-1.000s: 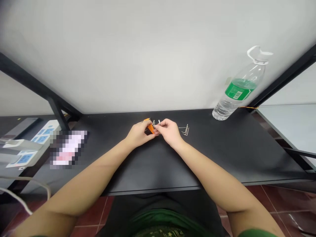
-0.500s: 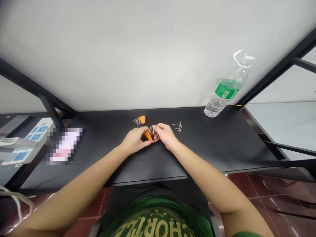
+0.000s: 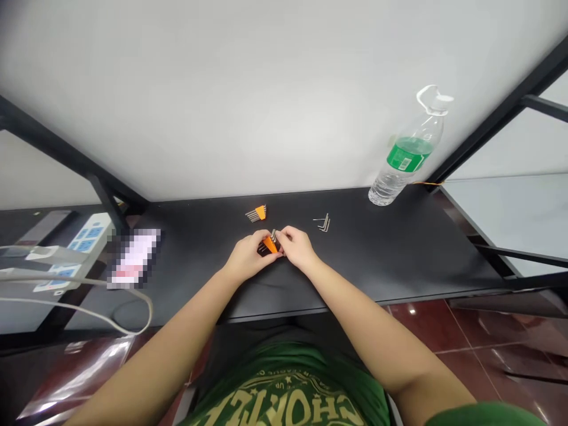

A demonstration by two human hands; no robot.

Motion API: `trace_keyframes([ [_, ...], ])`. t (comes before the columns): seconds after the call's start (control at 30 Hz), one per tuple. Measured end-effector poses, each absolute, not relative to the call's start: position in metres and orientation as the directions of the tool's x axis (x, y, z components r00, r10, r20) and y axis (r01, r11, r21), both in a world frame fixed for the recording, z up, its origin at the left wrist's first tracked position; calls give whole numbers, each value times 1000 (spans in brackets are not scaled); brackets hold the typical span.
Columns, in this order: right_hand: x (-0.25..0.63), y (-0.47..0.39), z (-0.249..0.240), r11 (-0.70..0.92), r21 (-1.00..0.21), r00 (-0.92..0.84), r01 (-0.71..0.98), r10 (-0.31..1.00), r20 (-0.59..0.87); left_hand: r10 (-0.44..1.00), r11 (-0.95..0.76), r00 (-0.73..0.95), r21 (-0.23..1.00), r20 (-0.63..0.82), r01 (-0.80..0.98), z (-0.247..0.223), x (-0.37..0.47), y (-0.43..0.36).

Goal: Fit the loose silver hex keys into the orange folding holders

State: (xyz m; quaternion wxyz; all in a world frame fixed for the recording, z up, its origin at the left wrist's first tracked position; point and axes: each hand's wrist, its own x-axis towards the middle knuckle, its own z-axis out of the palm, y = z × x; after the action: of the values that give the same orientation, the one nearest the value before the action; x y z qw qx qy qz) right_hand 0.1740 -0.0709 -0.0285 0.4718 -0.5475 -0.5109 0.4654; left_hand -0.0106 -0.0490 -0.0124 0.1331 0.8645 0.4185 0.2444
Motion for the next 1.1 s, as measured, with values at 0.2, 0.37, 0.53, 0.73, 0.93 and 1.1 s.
trace_keyframes([
  [0.2,171,-66,-28,-28,-993,10,115,1000,-27,795,-605,510,492,329,625,-9,-10,-47],
  [0.37,210,-69,-3,135,-878,4,459,988,155,782,-622,503,519,369,586,-7,-16,-48],
  [0.53,277,-66,21,122,-275,-83,954,985,149,814,-572,483,590,323,570,2,-17,-54],
  [0.73,289,-50,26,158,-53,-162,986,983,-85,779,-602,539,623,320,500,25,-8,-60],
  [0.93,272,-41,29,95,-49,-103,994,977,-186,737,-658,568,585,367,475,28,15,-33],
  [1.1,269,-41,33,40,-99,-59,994,978,-200,756,-647,501,598,421,473,4,18,-12],
])
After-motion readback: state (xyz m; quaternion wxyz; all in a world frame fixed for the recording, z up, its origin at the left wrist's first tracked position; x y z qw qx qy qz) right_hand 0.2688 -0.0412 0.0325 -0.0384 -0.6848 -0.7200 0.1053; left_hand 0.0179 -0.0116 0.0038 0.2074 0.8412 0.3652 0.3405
